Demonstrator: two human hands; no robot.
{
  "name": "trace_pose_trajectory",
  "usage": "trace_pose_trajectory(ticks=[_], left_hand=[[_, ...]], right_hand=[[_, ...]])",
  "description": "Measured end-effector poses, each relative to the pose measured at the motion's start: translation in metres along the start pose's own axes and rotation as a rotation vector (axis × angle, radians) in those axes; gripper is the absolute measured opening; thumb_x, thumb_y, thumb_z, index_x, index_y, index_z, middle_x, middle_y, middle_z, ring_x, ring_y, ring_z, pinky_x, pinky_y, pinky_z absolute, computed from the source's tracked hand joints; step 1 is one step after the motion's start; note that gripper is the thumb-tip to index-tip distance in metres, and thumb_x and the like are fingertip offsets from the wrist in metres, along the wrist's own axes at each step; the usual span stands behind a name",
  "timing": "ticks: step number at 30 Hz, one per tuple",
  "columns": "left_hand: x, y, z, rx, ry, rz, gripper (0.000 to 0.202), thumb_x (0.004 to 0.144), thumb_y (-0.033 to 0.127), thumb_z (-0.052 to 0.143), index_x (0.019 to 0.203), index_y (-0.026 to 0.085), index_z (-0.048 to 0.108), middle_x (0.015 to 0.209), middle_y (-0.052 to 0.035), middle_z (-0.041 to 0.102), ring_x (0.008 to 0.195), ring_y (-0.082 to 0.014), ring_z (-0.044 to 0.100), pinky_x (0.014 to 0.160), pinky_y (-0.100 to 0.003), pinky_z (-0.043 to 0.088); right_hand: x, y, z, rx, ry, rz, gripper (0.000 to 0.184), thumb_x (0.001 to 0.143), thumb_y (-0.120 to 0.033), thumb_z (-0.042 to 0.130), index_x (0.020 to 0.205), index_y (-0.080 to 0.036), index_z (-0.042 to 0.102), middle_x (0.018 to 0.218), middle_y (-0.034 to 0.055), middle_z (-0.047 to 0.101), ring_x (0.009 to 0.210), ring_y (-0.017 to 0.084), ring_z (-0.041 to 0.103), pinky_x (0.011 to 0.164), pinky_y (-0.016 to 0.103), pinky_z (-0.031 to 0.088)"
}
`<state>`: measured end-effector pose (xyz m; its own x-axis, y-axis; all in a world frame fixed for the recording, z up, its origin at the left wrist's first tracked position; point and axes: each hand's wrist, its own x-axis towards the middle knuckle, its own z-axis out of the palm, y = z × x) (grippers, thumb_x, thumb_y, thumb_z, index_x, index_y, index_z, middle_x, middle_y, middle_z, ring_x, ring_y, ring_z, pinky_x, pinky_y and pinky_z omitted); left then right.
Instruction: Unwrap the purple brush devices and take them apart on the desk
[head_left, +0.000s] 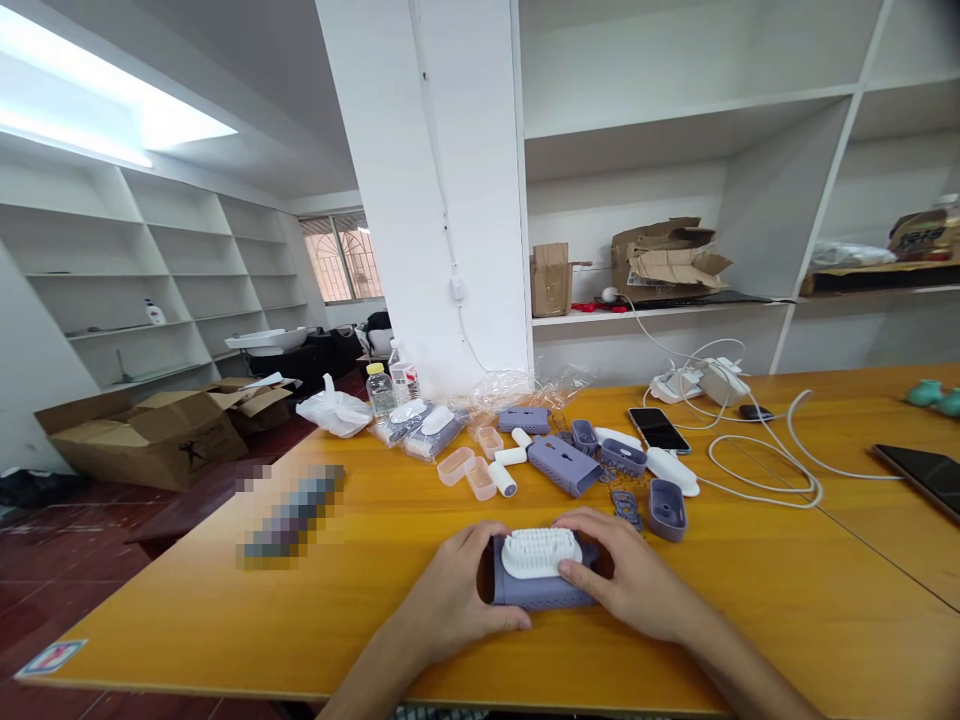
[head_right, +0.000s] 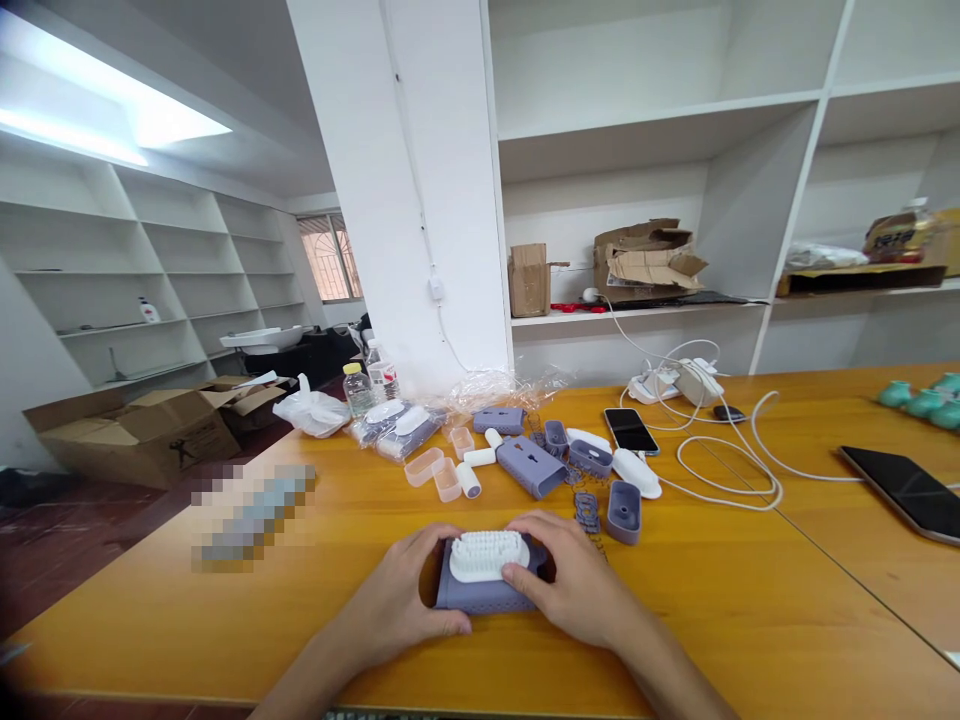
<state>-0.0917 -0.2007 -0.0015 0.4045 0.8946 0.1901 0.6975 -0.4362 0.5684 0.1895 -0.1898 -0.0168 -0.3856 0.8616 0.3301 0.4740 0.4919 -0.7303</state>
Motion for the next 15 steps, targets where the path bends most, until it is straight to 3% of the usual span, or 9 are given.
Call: trace_pose_trajectory(ticks=[7, 15], left_hand=[[-0.0011, 0.0021, -0.0024, -0.063, 0.049, 0.046, 0.071, 0.063, 0.050, 0.103, 0.120, 0.025, 0.069, 0.138, -0.0096, 0.072, 0.128, -0.0372, 0.067, 0.113, -0.051, 0.052], [-0.0026, 0.0061, -0.0072, -0.098, 0.017, 0.073, 0.068, 0.069, 0.055, 0.099, 0.121, 0.024, 0.069, 0.142, -0.0106, 0.069, 0.131, -0.0365, 0.065, 0.114, -0.047, 0.051]], right_hand=[[0.0012, -0.0024, 0.0000, -0.007, -0.032, 0.010, 0.038, 0.096, -0.044, 0.072, 0.129, -0.026, 0.074, 0.138, 0.0125, 0.073, 0.128, 0.036, 0.065, 0.113, 0.056, 0.046], [-0.0008, 0.0010, 0.0059, -0.001, -0.012, 0.018, 0.050, 0.088, -0.044, 0.080, 0.133, -0.025, 0.074, 0.140, 0.0125, 0.073, 0.130, 0.037, 0.064, 0.117, 0.057, 0.045]])
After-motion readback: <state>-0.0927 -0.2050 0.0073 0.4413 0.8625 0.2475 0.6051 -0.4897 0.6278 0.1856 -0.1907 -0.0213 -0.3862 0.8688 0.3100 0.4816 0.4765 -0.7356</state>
